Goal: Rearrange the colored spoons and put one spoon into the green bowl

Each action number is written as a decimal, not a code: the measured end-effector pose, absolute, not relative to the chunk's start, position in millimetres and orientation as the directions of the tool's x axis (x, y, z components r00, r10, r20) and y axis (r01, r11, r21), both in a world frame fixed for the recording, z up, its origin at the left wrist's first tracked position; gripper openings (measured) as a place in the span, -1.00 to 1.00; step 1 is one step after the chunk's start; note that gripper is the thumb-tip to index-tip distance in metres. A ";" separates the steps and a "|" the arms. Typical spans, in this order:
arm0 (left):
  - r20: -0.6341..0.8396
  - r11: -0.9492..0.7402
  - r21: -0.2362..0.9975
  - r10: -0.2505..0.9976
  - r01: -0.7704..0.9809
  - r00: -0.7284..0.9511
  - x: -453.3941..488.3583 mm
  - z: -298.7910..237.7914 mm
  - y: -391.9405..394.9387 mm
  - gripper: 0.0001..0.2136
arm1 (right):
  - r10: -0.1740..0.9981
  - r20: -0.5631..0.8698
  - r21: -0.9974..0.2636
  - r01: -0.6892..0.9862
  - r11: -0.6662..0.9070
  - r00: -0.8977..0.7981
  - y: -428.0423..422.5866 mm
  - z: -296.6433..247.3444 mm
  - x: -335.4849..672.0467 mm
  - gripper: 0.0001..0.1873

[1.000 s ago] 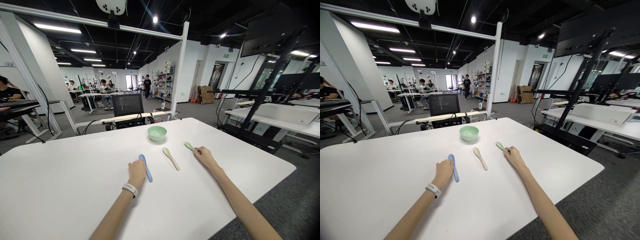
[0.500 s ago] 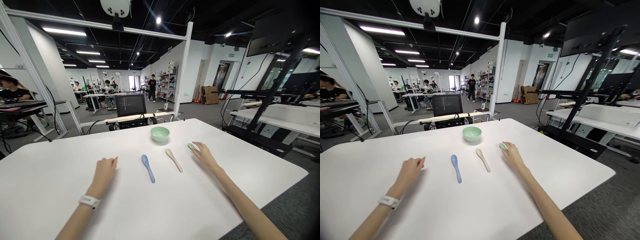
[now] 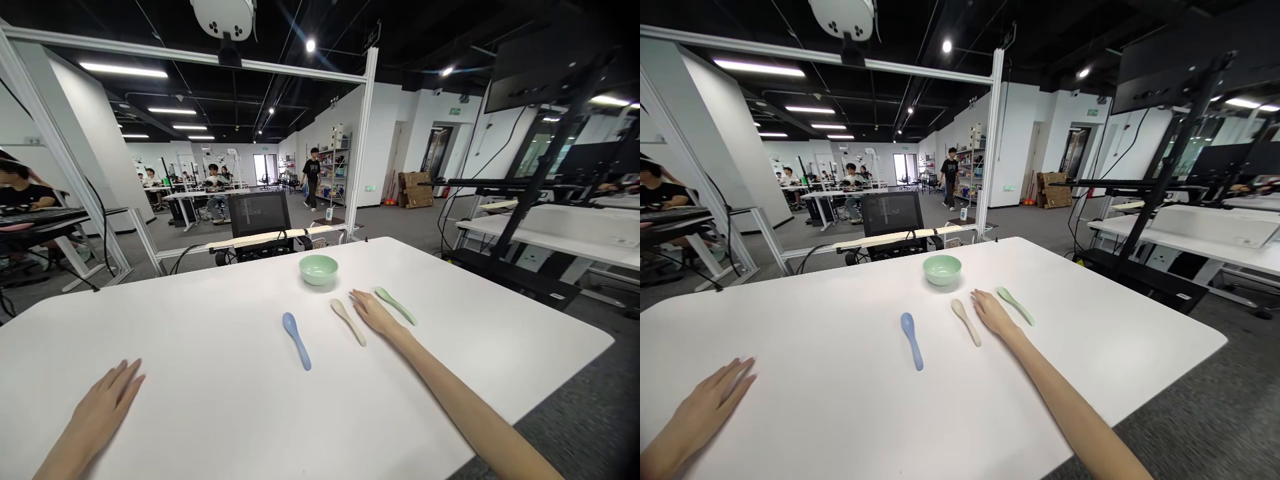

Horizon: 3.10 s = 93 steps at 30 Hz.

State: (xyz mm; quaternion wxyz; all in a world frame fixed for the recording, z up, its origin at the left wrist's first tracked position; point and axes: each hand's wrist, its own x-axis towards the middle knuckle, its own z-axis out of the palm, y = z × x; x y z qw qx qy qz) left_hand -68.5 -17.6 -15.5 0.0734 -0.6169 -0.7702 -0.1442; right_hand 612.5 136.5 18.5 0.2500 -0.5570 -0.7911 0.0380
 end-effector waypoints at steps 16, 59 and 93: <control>0.210 0.227 0.188 0.941 0.955 -0.265 -63.3 -19.3 -22.0 -0.14 | 0.900 0.332 -0.365 0.841 0.398 -0.281 139.7 6.8 617.1 -0.46; 0.204 0.248 0.194 0.936 0.949 -0.286 -58.4 -17.4 -22.8 -0.19 | 0.943 0.321 -0.453 0.861 0.234 -0.088 116.5 106.1 568.6 -0.68; 0.273 0.237 0.191 0.920 0.953 -0.283 -52.8 -19.6 -24.9 -0.25 | 0.915 0.384 -0.212 0.953 0.219 -0.125 190.5 111.1 557.9 -0.53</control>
